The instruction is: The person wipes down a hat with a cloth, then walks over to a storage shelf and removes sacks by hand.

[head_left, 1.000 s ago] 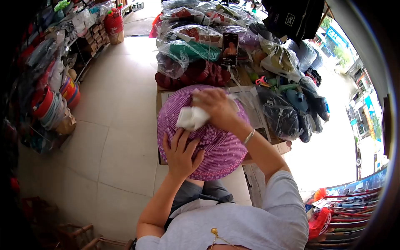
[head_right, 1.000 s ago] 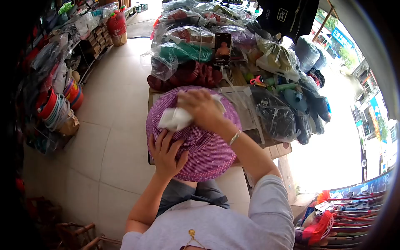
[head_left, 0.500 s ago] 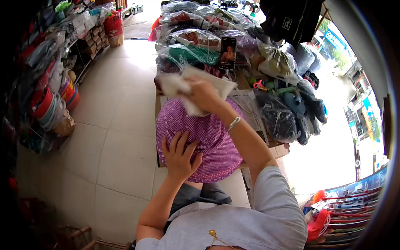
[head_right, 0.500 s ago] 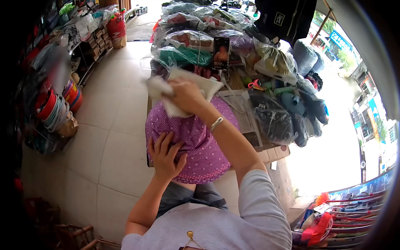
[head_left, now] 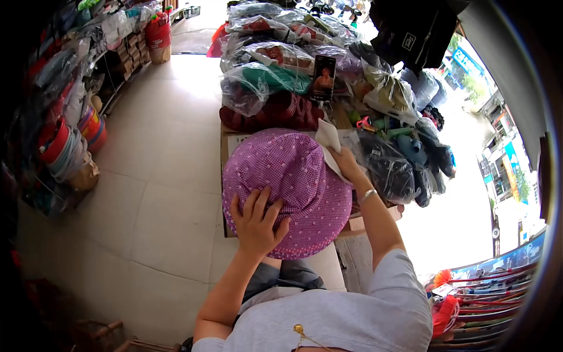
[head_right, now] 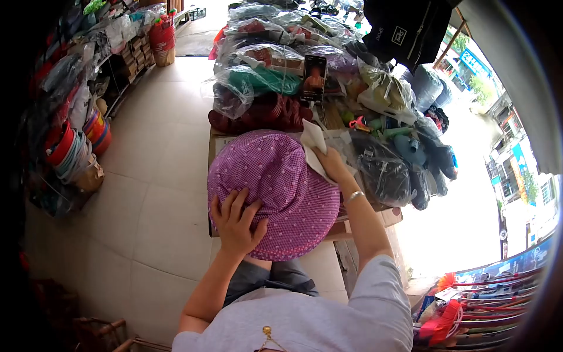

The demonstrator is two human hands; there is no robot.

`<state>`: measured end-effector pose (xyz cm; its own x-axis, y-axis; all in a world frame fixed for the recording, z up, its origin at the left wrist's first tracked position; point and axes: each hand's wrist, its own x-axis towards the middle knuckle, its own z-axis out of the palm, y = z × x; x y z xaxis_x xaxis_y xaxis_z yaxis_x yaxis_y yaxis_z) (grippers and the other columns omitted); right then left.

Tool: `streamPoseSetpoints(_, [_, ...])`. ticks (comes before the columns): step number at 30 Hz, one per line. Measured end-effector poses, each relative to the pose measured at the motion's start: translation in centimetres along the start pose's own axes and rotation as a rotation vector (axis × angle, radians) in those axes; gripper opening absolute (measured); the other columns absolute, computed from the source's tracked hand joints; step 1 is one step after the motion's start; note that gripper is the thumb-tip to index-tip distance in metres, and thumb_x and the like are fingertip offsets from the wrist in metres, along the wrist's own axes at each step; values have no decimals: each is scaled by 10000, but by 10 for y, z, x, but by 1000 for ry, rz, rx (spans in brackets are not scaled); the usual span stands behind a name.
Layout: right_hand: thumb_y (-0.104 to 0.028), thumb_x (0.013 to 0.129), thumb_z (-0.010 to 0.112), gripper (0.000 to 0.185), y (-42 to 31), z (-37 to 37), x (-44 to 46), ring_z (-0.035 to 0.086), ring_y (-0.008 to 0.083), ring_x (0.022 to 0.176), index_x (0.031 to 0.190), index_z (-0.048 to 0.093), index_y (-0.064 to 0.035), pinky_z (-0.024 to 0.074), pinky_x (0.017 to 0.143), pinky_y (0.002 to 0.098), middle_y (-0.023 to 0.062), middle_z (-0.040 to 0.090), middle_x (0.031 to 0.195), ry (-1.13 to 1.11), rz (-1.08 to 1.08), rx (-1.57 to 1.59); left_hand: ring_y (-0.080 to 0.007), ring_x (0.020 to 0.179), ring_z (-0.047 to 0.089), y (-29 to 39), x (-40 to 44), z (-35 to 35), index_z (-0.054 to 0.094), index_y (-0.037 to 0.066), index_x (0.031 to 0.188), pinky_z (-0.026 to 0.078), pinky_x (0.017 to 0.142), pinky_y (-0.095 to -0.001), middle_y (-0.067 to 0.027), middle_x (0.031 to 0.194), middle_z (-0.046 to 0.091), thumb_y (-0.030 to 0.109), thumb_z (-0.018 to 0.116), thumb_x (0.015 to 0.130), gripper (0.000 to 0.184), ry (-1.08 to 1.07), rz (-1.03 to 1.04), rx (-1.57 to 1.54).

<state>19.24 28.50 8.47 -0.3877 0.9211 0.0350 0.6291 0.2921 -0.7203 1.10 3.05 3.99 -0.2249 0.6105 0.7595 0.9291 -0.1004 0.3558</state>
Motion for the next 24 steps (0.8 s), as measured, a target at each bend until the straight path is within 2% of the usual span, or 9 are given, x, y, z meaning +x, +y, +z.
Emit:
streamPoseSetpoints(4, [-258, 914, 549, 339, 22, 10, -5, 657, 291, 864, 1058, 641, 35, 466, 803, 384, 217, 684, 939, 21, 30, 89, -299, 1224, 456, 0, 0, 1, 662, 186, 996, 197, 1085, -581, -92, 1284, 553, 443, 536, 873, 312, 4, 5, -5])
streamPoseSetpoints(6, [-187, 894, 555, 299, -4, 26, 4, 655, 303, 867, 1106, 628, 11, 468, 802, 371, 209, 682, 982, -3, -310, 197, -300, 1226, 454, 1, -1, 2, 663, 188, 1000, 190, 1089, -578, -91, 1289, 550, 447, 533, 873, 316, -2, 5, -8])
streamPoseSetpoints(8, [-136, 884, 558, 285, -47, 32, 13, 646, 310, 892, 1127, 620, -1, 469, 807, 362, 193, 677, 1005, -150, -353, 129, -300, 1227, 451, 1, -1, 2, 664, 190, 1004, 183, 1092, -575, -90, 1294, 548, 451, 531, 874, 320, -7, 6, 3])
streamPoseSetpoints(11, [-121, 875, 563, 289, -68, 50, 49, 633, 302, 925, 1129, 619, 5, 468, 816, 350, 191, 674, 1007, -267, -379, 85, -298, 1226, 452, 0, -2, 2, 667, 192, 1017, 169, 1097, -570, -88, 1303, 542, 452, 530, 873, 328, -2, -37, 31])
streamPoseSetpoints(13, [-132, 874, 573, 290, -74, 54, 62, 625, 301, 961, 1127, 624, 0, 467, 834, 349, 196, 665, 1030, -385, -462, 193, -299, 1233, 448, -2, -3, 5, 670, 194, 1027, 157, 1102, -567, -92, 1312, 538, 454, 530, 871, 334, 13, -51, 44])
streamPoseSetpoints(17, [-181, 888, 575, 303, -60, 44, 34, 614, 333, 1001, 1130, 628, -8, 460, 871, 363, 197, 652, 1098, -360, -401, 229, -305, 1241, 442, -3, -5, 5, 670, 195, 1037, 161, 1103, -564, -97, 1321, 533, 455, 529, 872, 339, 12, -18, 74])
streamPoseSetpoints(21, [-275, 938, 537, 348, -4, 28, -13, 551, 379, 1118, 1182, 622, -41, 423, 950, 413, 150, 592, 1259, 7, -285, 41, -295, 1233, 439, -3, -5, 6, 673, 201, 1059, 199, 1071, -593, -89, 1321, 528, 457, 531, 867, 350, -9, -14, 71])
streamPoseSetpoints(23, [-228, 934, 552, 316, 7, 17, -49, 508, 380, 1192, 1178, 620, -39, 381, 1019, 418, 153, 576, 1284, 101, -191, 93, -297, 1235, 438, -3, -7, 5, 673, 202, 1061, 197, 1073, -593, -89, 1320, 530, 458, 531, 868, 352, -20, -17, 65])
streamPoseSetpoints(24, [-181, 916, 575, 308, 21, 17, -67, 479, 373, 1241, 1181, 616, -30, 366, 1045, 416, 156, 565, 1302, 182, -271, 24, -297, 1236, 436, -3, -6, 5, 673, 200, 1066, 195, 1076, -588, -90, 1323, 529, 460, 531, 869, 356, -13, -12, 61])
